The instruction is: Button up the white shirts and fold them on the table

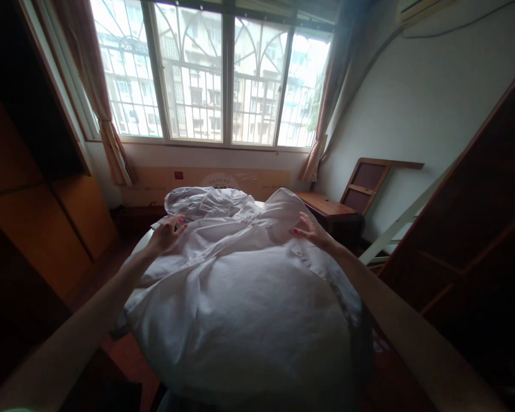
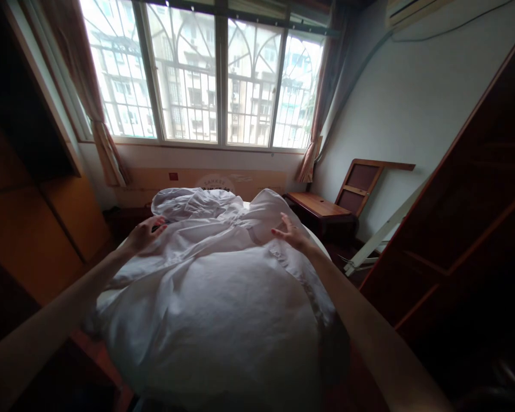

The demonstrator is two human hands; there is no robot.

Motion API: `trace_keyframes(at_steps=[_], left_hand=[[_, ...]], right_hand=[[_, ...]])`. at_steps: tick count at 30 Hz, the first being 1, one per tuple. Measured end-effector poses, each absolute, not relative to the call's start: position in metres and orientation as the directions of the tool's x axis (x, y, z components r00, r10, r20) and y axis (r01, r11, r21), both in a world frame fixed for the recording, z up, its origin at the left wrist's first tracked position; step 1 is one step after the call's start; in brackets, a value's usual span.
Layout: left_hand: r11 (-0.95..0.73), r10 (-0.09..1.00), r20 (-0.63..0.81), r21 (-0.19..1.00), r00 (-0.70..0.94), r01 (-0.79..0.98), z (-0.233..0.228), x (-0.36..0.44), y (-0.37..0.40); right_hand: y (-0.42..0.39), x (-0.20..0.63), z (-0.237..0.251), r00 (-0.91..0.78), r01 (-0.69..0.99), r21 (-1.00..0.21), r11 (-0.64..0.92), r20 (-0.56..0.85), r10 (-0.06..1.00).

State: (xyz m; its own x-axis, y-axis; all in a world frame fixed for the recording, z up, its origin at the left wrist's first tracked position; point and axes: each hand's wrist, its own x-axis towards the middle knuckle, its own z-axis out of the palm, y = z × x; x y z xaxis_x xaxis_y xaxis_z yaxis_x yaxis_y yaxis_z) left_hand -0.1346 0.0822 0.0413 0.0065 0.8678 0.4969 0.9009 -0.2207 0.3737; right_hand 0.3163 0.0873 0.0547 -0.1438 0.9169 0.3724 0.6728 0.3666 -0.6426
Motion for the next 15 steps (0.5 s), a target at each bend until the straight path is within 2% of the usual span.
trace_keyframes(at_steps=[3,6,11,13,15], left_hand=[[-0.297,0.952,0.209,0.463,0.222,0.835,0.022,-0.14,0.057],[-0.268,0.946,-0.006,0.553,0.325,0.789,0.014,-0.144,0.027],[-0.193,0.865,-0.239,0.654,0.442,0.731,0.017,-0.146,-0.006],[-0.154,0.808,-0.312,0.707,0.499,0.691,0.019,-0.149,-0.008],[-0.09,0.825,-0.325,0.733,0.463,0.674,0.023,-0.151,-0.004]], right_hand=[[0.071,0.31,0.027,-0.326,0.784,-0.511,0.353,0.145,0.934],[0.055,0.3,0.001,-0.404,0.831,-0.412,0.374,0.014,0.914],[0.045,0.286,-0.033,-0.332,0.924,-0.169,0.344,0.094,0.938],[0.045,0.285,-0.041,-0.31,0.937,-0.128,0.325,0.126,0.942],[0.046,0.285,-0.046,-0.297,0.942,-0.115,0.315,0.147,0.943]])
